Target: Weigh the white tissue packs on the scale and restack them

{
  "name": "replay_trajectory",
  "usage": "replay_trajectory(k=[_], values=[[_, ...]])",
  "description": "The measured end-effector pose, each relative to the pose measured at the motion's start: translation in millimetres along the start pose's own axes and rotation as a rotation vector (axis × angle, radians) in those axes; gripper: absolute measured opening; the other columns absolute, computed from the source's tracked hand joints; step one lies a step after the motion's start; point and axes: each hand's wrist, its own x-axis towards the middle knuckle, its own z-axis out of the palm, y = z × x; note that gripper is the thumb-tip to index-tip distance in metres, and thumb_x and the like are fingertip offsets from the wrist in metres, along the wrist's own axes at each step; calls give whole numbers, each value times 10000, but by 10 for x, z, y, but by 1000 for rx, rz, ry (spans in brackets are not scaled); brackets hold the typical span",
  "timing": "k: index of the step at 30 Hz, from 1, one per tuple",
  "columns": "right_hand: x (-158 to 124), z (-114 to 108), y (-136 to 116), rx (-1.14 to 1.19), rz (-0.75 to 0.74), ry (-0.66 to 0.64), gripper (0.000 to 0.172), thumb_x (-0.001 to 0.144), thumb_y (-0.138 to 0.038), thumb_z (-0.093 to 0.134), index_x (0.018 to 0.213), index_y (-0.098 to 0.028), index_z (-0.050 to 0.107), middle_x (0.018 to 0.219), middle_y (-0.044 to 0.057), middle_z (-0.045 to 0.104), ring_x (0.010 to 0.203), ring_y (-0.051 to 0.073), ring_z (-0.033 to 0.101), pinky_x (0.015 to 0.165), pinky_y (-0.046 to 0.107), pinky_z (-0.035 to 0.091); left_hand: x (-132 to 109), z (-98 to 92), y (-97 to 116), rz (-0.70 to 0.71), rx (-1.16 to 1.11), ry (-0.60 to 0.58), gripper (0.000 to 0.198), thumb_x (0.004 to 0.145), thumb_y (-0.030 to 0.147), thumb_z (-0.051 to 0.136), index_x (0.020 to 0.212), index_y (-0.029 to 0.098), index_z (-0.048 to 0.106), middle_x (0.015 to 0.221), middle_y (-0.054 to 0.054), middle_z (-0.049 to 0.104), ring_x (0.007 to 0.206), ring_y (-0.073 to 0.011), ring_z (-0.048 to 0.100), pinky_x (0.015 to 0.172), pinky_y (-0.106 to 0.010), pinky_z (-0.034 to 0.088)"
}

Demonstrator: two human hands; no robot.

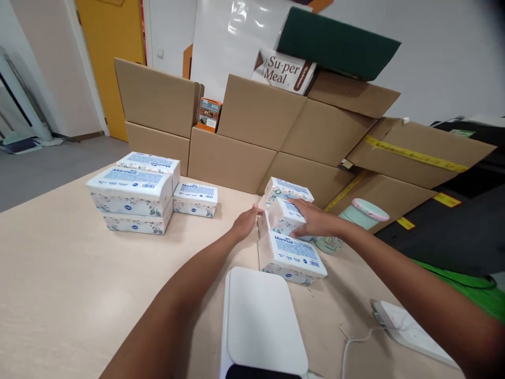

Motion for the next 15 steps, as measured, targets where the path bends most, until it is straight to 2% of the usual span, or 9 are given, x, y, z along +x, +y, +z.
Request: replay_trajectory(k=[4, 9, 12, 15], values=[[-56, 21, 39, -3, -21, 17, 1251, 681, -593, 917, 1761, -255, 385, 1771, 153, 488, 1657, 486, 414, 1357, 624, 387, -20, 33, 20, -4, 44, -28, 841, 1055, 821, 304, 1302, 209, 826, 1518, -124, 765, 1494, -367, 642, 1326, -483, 391], [-63, 15, 34, 4, 1, -1, 1298, 677, -622, 904, 1776, -207, 352, 1810, 165, 423, 1674, 475, 393, 1383, 627, 343, -24, 42, 26, -3, 69, -47, 881, 1063, 813, 279, 1390, 188, 807, 1570, -125, 729, 1508, -377, 630, 1313, -482, 398], [-83, 31, 23, 5, -22, 7, 1305, 677, -649, 909, 1781, -238, 347, 1814, 158, 420, 1681, 479, 380, 1382, 642, 341, -4, 38, -8, -14, 78, -50, 912, 1049, 842, 261, 1411, 207, 806, 1596, -113, 710, 1484, -393, 646, 1301, -497, 406], [-117, -19, -3, 9, -9, 45, 1193, 768, -756, 836, 1768, -286, 386, 1843, 144, 367, 1711, 483, 319, 1386, 658, 324, 12, 37, -36, -16, 80, -51, 928, 1035, 866, 267, 1424, 216, 803, 1607, -111, 701, 1454, -406, 663, 1295, -517, 409]])
